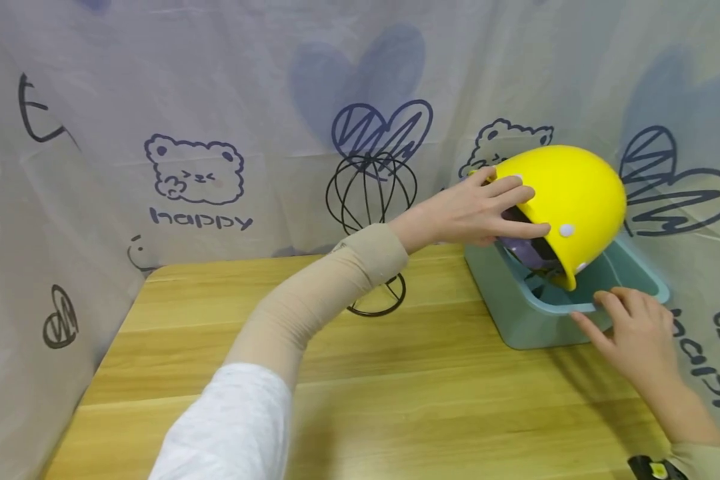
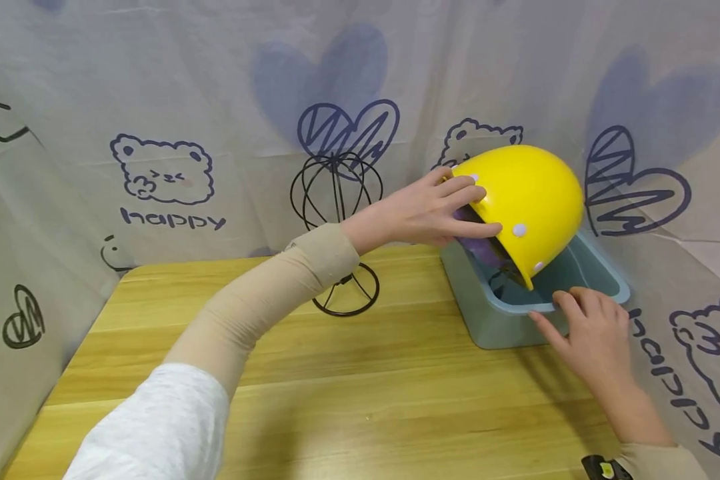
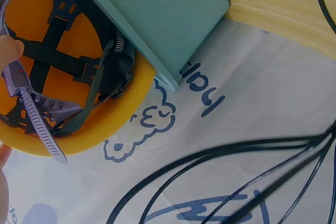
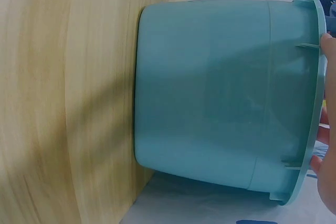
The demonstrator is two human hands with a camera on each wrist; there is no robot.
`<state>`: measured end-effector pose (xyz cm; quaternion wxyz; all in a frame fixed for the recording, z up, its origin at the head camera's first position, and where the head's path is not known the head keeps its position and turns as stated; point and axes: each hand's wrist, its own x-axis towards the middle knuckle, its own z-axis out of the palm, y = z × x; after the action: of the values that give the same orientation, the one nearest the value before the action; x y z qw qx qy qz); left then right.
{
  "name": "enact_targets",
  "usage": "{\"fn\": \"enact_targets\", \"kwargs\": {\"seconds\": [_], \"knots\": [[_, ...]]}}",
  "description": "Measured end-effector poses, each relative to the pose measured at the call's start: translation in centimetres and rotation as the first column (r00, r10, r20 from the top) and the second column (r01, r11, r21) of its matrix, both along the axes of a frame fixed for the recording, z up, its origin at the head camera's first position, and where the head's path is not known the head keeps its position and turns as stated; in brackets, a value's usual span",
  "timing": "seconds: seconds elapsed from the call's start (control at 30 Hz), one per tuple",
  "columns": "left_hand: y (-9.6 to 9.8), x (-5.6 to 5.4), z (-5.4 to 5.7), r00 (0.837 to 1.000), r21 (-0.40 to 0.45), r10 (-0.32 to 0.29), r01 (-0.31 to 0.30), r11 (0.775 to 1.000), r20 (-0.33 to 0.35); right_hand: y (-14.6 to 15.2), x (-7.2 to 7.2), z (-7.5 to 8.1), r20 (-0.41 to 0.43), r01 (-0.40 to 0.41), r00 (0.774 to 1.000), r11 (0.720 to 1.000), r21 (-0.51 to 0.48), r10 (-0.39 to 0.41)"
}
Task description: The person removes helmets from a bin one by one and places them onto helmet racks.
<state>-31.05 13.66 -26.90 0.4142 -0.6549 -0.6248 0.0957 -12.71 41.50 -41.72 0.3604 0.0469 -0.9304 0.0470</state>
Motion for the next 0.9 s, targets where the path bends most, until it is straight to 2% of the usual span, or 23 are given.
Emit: {"fn": "enact_targets", "kwargs": {"seconds": [0.13, 0.3, 0.5, 0.67, 0.8, 0.9], "knots": [[-0.5, 0.1, 0.4, 1.0, 0.012, 0.001, -0.001, 1.0, 0.003, -0.1, 0.1, 0.4, 0.033, 0.001, 0.999, 1.0, 0.013, -0.001], [-1.0, 0.2, 1.2, 1.0, 0.047, -0.004, 0.005, 0.999, -0.021, 0.0, 0.4, 1.1, 0.115, 0.031, 0.993, 0.999, 0.026, -0.034], [-1.8, -0.1, 2.1, 0.997, 0.109, -0.03, 0.038, 0.993, -0.066, 0.0, 0.3, 1.8, 0.128, 0.016, 0.991, 0.997, 0.077, -0.026], [-2.2, -0.1, 2.9, 0.997, 0.112, -0.019, 0.028, 0.993, -0.081, -0.1, 0.3, 2.5, 0.181, 0.024, 0.983, 0.995, 0.101, -0.042], [-2.6, -0.1, 3.3, 0.995, 0.119, -0.015, 0.026, 0.993, -0.096, -0.1, 0.3, 3.0, 0.193, 0.007, 0.981, 0.994, 0.106, -0.027], [-2.8, -0.1, 3.5, 0.994, 0.138, -0.017, 0.032, 0.99, -0.111, -0.1, 0.3, 3.4, 0.242, 0.005, 0.97, 0.995, 0.1, -0.03]]}}
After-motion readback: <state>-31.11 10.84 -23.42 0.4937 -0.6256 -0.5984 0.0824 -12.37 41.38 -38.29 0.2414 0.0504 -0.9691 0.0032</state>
